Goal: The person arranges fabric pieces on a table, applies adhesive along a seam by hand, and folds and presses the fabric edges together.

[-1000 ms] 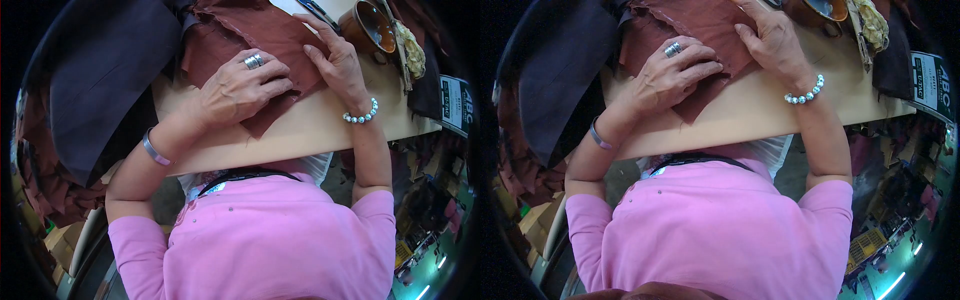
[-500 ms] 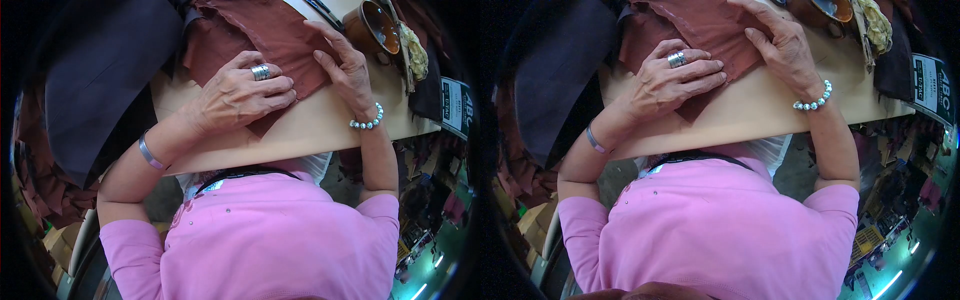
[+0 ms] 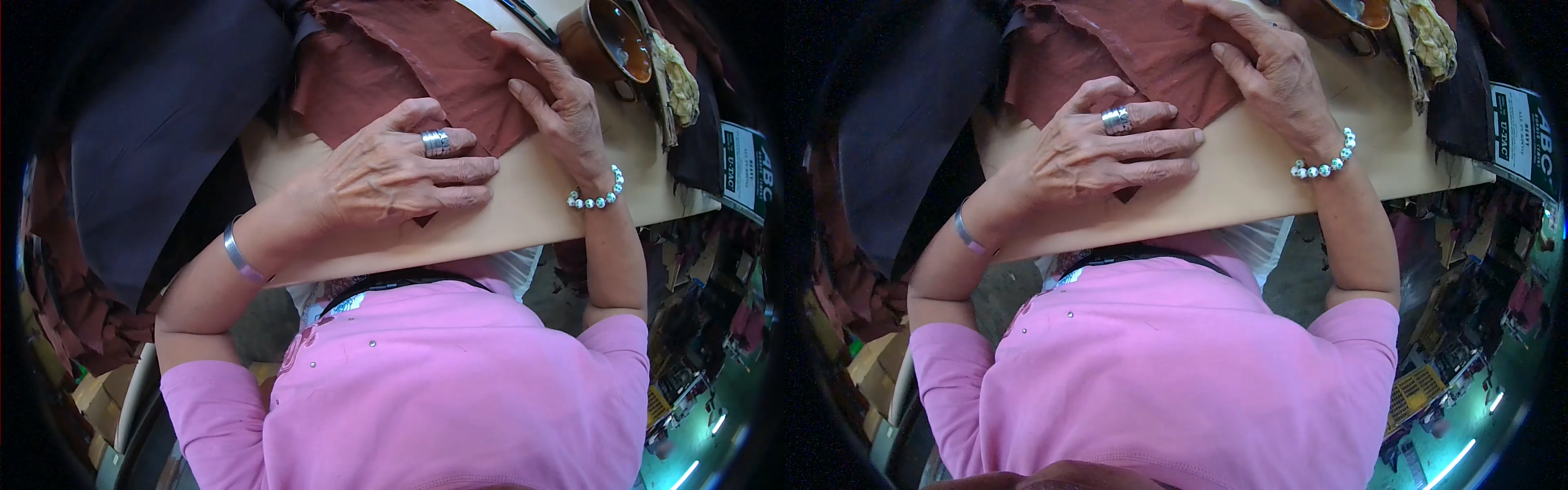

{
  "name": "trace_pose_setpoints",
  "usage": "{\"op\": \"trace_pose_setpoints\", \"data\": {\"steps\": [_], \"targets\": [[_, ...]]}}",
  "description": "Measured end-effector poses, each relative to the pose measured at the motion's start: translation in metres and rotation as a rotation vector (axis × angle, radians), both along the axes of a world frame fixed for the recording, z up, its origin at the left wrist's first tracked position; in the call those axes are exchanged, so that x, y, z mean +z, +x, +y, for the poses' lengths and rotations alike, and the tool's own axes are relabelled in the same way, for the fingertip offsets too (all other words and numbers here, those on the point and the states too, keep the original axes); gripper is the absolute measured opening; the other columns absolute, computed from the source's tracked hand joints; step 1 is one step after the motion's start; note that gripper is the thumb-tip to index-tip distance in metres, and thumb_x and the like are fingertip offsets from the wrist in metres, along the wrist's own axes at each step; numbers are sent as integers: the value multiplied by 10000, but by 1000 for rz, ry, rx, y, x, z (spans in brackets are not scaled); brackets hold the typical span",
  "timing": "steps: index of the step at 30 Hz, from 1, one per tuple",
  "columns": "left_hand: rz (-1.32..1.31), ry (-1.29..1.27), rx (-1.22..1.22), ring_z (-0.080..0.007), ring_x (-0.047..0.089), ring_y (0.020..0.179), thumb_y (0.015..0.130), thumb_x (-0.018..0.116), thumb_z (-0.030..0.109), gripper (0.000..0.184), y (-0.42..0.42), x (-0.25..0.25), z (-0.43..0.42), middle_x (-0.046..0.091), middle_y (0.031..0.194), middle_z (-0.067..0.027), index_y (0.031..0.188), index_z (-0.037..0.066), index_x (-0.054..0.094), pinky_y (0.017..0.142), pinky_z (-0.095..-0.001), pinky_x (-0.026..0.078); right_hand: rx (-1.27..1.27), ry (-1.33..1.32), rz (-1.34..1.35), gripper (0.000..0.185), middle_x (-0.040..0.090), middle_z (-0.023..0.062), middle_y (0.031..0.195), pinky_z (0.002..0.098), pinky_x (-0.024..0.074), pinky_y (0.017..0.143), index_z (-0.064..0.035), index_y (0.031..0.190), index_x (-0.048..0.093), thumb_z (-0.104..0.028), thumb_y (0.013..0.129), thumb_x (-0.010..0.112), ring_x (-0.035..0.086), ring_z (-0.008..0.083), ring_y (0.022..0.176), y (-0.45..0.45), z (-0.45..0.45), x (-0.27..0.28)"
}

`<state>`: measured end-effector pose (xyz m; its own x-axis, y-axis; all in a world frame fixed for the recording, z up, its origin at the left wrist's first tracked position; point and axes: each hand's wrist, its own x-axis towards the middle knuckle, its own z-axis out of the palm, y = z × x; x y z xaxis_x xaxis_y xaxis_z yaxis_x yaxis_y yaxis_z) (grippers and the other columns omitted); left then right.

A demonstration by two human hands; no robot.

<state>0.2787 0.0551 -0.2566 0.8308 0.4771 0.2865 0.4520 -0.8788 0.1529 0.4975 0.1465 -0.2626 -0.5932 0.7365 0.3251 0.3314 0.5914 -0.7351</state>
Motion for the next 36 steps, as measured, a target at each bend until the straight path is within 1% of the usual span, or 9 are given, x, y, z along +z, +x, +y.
{"op": "trace_pose_setpoints", "data": {"steps": [3,6,10,19,24,27,28,31,36], "targets": [[-52,44,-7,-158,526,1144,674,645,276,563,2,-2,-1,550,1275,21,1226,206,559,994,-384,327,-13,8,-26,444,594,55,1245,294,391,1009,-70,1245,556,62,821,561,534,165,1172,0,-1,1],[-148,26,266,-190,541,1122,706,615,202,507,5,-5,-4,562,1224,-40,1205,123,575,1003,-389,342,-25,-60,-37,445,594,52,1246,294,386,1013,-69,1248,552,61,822,557,533,162,1172,2,-1,2],[-43,141,457,-202,553,1105,726,557,80,411,4,-8,-6,572,1161,-74,1132,69,619,1013,-378,363,-30,-34,17,447,599,49,1240,295,383,1014,-68,1252,547,60,824,555,539,160,1165,2,-1,-1],[-79,48,240,-214,559,1122,762,514,80,409,1,-3,-4,585,1163,-78,1161,62,606,1031,-399,366,0,-23,-93,468,588,78,1258,301,390,1003,-84,1274,536,45,825,558,539,170,1171,1,0,7],[-155,39,414,-282,543,1128,705,565,8,455,3,-5,-4,556,1177,-131,1160,13,586,992,-397,419,15,-7,-164,532,619,109,1189,313,435,960,-104,1323,484,62,820,542,590,208,1110,-6,13,19],[-200,50,443,-328,529,1118,678,570,-19,450,3,-8,-4,533,1153,-172,1126,-52,571,961,-388,447,-23,190,-345,554,587,259,1141,347,477,908,-38,1321,436,-41,792,600,591,335,1072,-25,13,37],[-206,67,440,-327,530,1106,697,548,22,412,3,-9,-4,538,1120,-172,1097,-74,576,964,-391,438,-4,200,-279,540,518,254,1264,357,415,995,-23,1315,448,-9,794,589,506,326,1202,-30,12,34],[-210,98,436,-330,532,1083,714,525,62,390,3,-11,-2,541,1086,-178,1062,-104,580,972,-396,430,-28,-14,-147,511,549,215,1251,346,405,1001,-17,1294,480,37,793,563,521,300,1197,-32,11,27],[-204,67,460,-308,532,1094,705,545,31,407,5,-13,-3,542,1119,-160,1100,-66,576,967,-394,428,-22,37,-3,497,567,191,1244,316,387,1011,-39,1269,523,70,784,543,522,261,1205,-26,11,19]]}}
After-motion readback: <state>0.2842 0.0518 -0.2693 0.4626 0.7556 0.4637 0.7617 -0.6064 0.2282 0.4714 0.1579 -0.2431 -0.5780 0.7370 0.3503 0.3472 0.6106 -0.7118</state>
